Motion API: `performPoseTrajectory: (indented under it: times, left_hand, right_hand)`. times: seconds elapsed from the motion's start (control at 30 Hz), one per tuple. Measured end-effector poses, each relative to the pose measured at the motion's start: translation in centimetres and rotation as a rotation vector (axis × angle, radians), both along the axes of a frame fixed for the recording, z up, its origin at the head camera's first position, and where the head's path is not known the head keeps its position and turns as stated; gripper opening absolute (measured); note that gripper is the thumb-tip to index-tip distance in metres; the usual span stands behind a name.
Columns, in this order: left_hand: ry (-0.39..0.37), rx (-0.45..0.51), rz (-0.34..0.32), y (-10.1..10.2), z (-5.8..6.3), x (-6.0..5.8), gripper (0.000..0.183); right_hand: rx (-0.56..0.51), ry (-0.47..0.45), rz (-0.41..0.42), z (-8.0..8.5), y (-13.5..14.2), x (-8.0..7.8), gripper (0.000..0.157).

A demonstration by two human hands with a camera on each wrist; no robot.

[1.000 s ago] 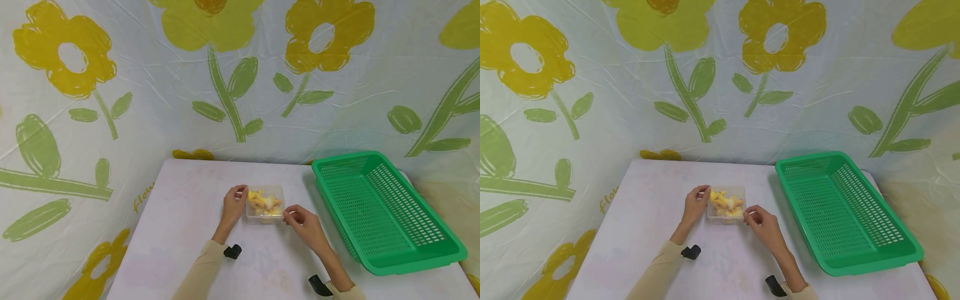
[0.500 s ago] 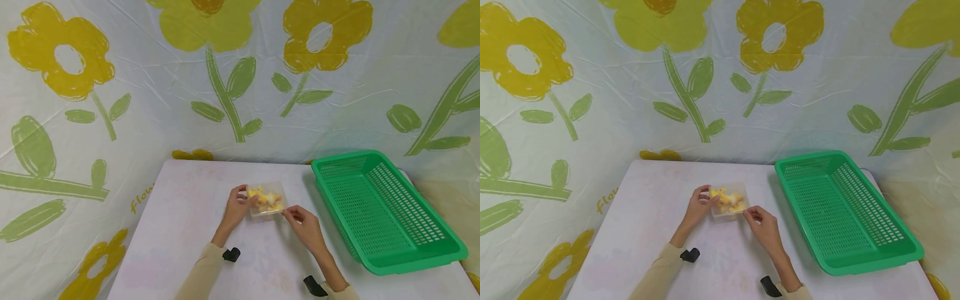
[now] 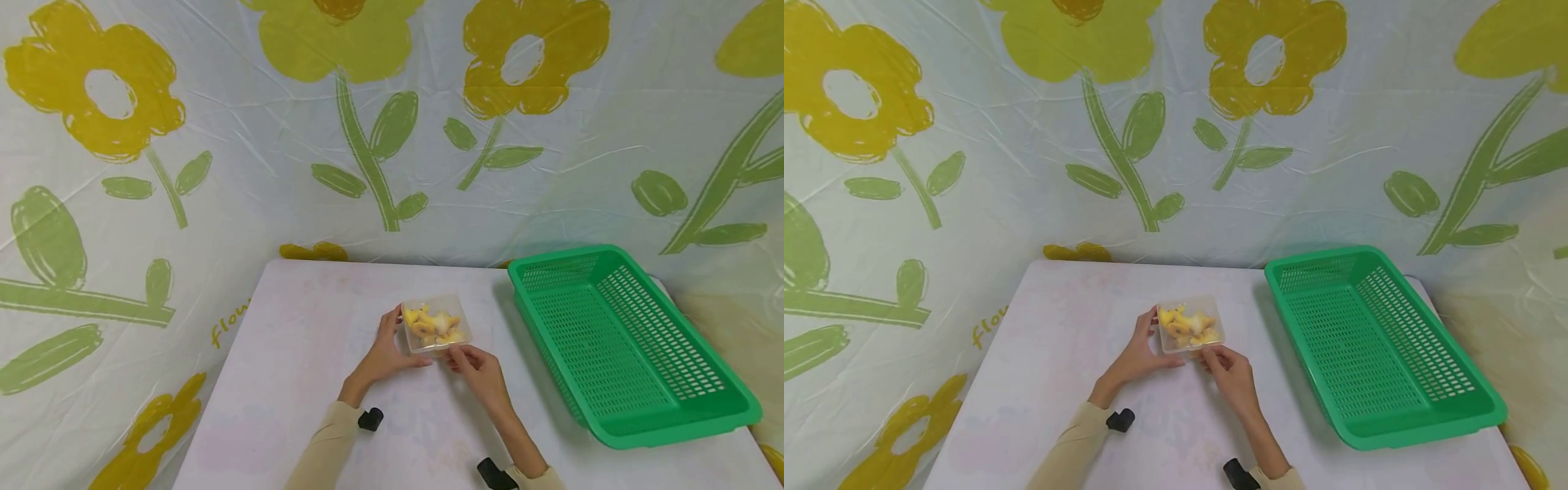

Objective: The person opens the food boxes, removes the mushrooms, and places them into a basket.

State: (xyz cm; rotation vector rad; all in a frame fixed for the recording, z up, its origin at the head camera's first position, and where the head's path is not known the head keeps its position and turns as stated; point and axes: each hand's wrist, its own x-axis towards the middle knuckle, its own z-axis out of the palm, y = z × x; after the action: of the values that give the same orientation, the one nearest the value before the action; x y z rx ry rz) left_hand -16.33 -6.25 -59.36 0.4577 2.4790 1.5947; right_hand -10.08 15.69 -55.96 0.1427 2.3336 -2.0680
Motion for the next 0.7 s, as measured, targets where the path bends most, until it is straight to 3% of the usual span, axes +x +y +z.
performPoseTrajectory:
  times: [0.2,0.37,0.5,0.7]
  left_hand:
    - [0.036,-0.031,0.012,0.0,-0.8,-0.3,0.124]
    - [0.067,-0.035,0.012,-0.2,-0.9,-0.5,0.119]
    - [0.08,-0.022,-0.022,-0.5,-0.7,-0.8,0.115]
    - [0.106,-0.028,-0.07,-0.8,-0.4,-1.3,0.108]
  right_hand:
    - [-0.16,-0.165,-0.053,0.0,-0.9,-0.2,0.039]
    - [-0.261,-0.27,0.001,0.4,-1.3,-0.4,0.046]
    - [-0.384,-0.332,-0.005,0.8,-1.6,-0.4,0.044]
    - [-0.336,-0.358,-0.079,1.1,-2.2,-0.3,0.046]
